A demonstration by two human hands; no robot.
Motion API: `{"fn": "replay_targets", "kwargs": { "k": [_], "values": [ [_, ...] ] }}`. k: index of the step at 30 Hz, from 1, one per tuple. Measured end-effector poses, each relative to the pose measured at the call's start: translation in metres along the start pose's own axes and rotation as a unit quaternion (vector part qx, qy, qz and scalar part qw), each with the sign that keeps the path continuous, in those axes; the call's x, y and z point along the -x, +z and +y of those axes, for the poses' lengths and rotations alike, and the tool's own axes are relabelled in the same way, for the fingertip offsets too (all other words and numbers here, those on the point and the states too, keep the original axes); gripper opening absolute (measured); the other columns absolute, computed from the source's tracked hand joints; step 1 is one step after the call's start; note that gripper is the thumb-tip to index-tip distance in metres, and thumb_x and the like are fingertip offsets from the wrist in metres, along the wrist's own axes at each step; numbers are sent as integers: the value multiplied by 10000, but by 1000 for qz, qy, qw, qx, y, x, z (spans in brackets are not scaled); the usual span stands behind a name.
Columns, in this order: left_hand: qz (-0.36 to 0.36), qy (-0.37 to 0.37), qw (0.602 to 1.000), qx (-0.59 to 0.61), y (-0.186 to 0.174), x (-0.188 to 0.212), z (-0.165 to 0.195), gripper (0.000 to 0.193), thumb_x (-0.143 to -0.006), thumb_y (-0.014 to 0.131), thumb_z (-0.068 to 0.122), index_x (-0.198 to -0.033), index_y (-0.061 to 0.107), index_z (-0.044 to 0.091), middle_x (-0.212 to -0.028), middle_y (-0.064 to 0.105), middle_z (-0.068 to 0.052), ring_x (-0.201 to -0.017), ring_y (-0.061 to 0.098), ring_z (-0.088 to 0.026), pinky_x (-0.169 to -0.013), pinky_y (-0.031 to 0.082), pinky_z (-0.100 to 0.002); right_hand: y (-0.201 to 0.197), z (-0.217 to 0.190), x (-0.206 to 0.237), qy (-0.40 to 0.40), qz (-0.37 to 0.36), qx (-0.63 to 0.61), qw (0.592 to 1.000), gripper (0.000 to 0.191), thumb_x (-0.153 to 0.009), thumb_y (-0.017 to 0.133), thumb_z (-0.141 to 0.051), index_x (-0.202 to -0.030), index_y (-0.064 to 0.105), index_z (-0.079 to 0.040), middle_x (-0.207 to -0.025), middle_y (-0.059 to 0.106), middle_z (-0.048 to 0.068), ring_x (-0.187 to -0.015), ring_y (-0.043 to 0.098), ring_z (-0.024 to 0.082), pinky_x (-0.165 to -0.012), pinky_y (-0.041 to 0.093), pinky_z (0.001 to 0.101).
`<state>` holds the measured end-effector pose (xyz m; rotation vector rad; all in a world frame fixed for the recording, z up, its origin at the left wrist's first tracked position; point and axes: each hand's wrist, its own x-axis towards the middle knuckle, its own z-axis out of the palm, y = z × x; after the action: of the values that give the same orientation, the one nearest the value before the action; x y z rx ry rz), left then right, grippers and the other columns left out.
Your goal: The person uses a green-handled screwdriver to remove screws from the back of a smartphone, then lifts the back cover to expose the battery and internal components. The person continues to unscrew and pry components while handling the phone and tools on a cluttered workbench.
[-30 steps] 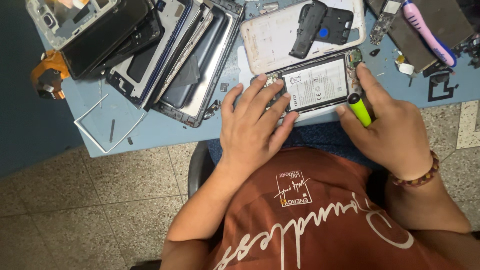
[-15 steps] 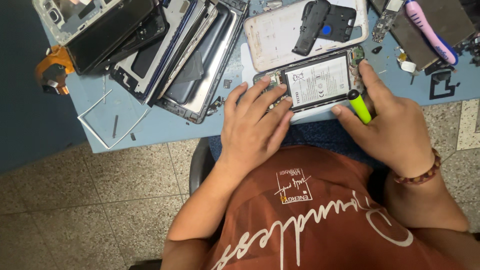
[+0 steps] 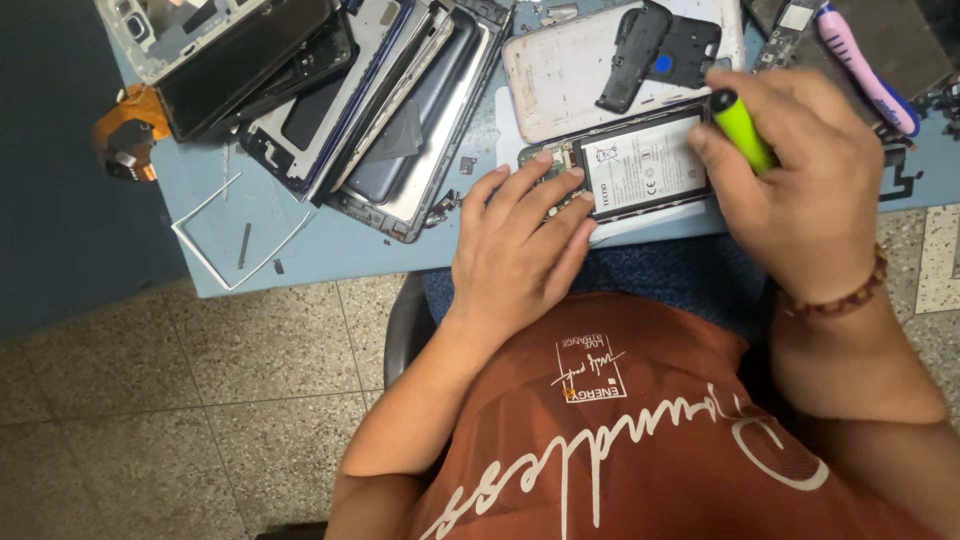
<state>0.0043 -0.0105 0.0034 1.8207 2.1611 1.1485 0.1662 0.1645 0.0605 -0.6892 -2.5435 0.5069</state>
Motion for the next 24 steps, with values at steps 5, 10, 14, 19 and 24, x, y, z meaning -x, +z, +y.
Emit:
{"fn": "replay_targets", "kwargs": {
  "k": [5,10,14,19,24],
  "values": [
    [-10,-4,1000,0,-1,1,0,215,-976,759,189,-1173,737,106,-1329,670,-52,-1362,561,-261,-1180,366,-468,10,2,-15,-39,10,-16,999,308,-1000,765,-6,-1284,662,55,-1210,653,203,-1062,683,323,-911,557,386],
    [-11,-4,1000,5,-1,2,0,214,-980,755,188,-1177,730,107,-1334,669,-49,-1368,559,-258,-1186,361,-478,11,0,-18,-39,3,-44,998,259,-1054,691,-11,-1304,663,49,-1254,640,197,-1065,675,285,-922,549,356],
    [-4,-4,1000,28,-3,3,-2,222,-982,759,161,-1191,725,98,-1338,665,-59,-1378,557,-269,-1205,355,-481,6,2,-12,41,3,-67,997,181,-1153,619,-86,-1235,687,61,-1073,625,163,-839,648,227,-759,504,333],
    [31,-39,999,15,-5,11,3,236,-958,769,116,-1187,723,87,-1326,661,-75,-1372,546,-306,-1221,326,-509,0,6,11,177,53,-319,930,299,-1209,495,-242,-1167,586,40,-966,554,63,-648,590,115,-555,501,240],
    [34,-43,998,-10,-4,18,2,232,-954,773,109,-1176,720,72,-1350,647,-99,-1369,545,-321,-1211,324,-512,1,16,15,105,18,-404,909,410,-1201,487,-326,-1024,586,30,-897,593,38,-682,615,82,-609,557,242]
  ]
}}
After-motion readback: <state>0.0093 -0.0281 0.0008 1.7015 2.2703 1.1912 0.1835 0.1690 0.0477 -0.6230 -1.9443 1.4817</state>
